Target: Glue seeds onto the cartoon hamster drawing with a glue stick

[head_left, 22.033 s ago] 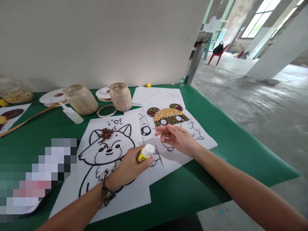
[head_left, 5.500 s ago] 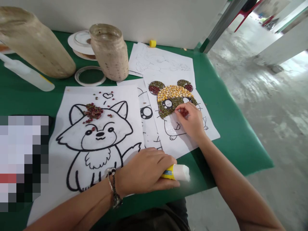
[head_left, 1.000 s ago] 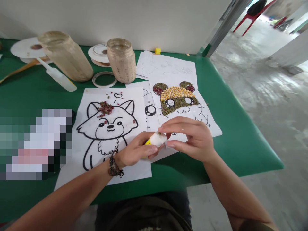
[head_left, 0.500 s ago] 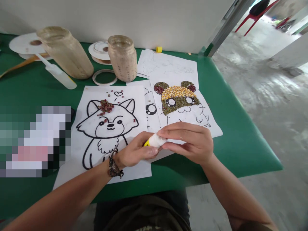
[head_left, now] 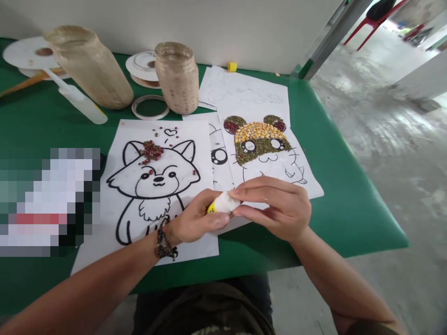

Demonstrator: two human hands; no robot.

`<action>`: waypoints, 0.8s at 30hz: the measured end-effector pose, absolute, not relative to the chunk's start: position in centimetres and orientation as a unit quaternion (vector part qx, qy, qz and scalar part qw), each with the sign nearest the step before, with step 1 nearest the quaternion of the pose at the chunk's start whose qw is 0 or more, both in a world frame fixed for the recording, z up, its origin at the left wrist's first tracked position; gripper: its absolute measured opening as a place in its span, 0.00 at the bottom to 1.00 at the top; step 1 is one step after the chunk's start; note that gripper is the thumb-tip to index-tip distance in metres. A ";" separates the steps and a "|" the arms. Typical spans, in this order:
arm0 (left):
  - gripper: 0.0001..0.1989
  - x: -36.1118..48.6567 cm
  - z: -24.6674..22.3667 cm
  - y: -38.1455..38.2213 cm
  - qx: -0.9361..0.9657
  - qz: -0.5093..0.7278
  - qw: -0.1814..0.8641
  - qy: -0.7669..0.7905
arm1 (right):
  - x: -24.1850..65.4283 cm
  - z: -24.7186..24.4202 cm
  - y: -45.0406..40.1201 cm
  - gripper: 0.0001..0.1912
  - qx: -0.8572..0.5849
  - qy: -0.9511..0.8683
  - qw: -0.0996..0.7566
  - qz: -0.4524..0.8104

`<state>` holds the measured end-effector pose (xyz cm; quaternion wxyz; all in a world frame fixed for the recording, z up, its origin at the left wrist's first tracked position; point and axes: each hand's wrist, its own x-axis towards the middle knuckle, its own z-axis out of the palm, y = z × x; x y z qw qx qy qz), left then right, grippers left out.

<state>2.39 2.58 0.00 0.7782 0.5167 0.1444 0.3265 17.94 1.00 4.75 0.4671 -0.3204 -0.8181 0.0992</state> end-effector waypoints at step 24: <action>0.13 2.3 0.0 2.8 0.555 0.340 0.746 0.142 | 17.9 4.9 0.7 0.04 -0.340 -0.809 0.462 0.126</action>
